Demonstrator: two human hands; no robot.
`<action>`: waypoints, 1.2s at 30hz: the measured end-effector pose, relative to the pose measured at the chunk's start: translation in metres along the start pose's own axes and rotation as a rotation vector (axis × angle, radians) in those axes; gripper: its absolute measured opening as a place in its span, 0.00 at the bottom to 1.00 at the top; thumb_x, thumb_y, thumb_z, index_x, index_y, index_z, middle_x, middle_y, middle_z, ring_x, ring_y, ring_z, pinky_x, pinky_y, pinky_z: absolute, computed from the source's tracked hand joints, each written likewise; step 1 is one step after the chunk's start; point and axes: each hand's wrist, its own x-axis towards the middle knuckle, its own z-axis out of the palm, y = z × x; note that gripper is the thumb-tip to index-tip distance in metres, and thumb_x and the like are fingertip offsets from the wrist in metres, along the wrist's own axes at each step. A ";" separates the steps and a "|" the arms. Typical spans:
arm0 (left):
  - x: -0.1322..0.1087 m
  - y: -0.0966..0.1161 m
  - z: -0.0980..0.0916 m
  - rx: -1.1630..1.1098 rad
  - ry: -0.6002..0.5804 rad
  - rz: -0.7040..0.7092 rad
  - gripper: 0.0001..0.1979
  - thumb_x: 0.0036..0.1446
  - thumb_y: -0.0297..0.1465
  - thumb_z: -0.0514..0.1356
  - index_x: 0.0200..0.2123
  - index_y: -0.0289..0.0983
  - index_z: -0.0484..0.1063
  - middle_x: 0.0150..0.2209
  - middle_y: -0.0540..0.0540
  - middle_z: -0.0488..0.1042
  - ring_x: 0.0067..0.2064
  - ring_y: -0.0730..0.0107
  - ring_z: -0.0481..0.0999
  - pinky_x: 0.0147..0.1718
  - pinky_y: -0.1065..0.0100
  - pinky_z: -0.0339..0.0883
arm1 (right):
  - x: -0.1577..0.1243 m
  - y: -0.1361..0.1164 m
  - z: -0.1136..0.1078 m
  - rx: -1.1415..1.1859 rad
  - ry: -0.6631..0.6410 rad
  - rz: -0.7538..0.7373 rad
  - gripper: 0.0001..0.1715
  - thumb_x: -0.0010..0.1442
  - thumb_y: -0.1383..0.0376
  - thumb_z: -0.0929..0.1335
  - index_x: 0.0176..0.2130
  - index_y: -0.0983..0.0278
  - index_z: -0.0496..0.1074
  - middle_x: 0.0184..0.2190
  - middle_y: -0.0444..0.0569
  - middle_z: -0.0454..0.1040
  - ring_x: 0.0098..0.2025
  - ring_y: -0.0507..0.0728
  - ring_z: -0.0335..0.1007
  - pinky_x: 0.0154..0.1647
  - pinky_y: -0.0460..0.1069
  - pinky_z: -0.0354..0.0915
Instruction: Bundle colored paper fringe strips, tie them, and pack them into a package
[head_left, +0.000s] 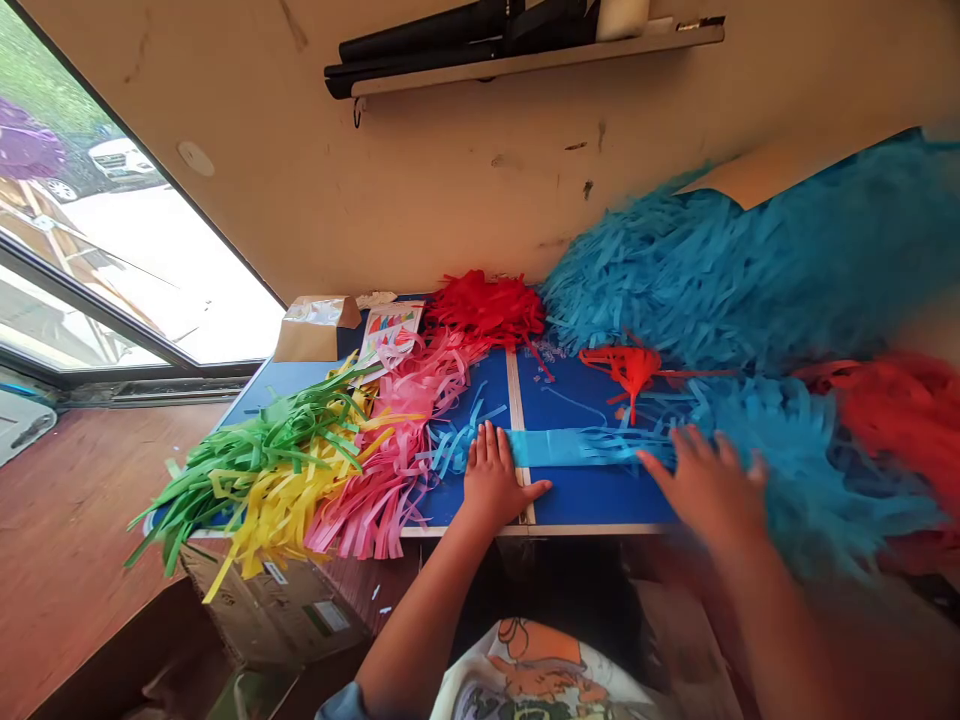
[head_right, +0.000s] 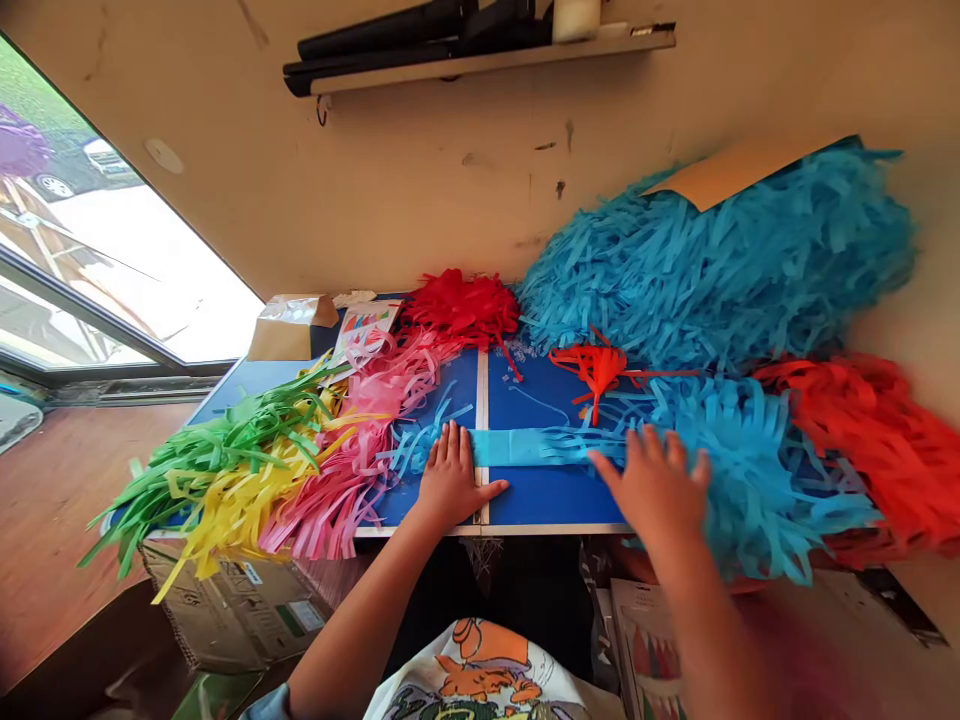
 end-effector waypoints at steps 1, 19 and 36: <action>0.000 0.000 0.000 0.003 -0.004 -0.003 0.54 0.47 0.60 0.48 0.62 0.21 0.43 0.64 0.28 0.39 0.65 0.47 0.39 0.60 0.52 0.43 | 0.000 0.009 -0.011 0.036 0.052 0.157 0.38 0.60 0.47 0.56 0.52 0.74 0.66 0.53 0.65 0.65 0.56 0.73 0.56 0.52 0.68 0.50; 0.001 -0.003 0.011 0.020 0.084 0.019 0.46 0.51 0.50 0.52 0.62 0.23 0.44 0.64 0.25 0.42 0.65 0.45 0.41 0.58 0.49 0.46 | -0.014 -0.101 0.036 0.147 -0.238 -0.519 0.46 0.60 0.44 0.49 0.64 0.74 0.43 0.65 0.55 0.36 0.66 0.61 0.32 0.63 0.62 0.35; 0.014 0.014 -0.023 0.118 0.125 0.613 0.11 0.59 0.29 0.51 0.44 0.37 0.68 0.40 0.43 0.72 0.43 0.61 0.70 0.44 0.62 0.61 | -0.011 -0.072 0.024 0.053 0.164 -0.784 0.20 0.61 0.75 0.55 0.40 0.68 0.72 0.42 0.54 0.75 0.45 0.59 0.66 0.49 0.54 0.50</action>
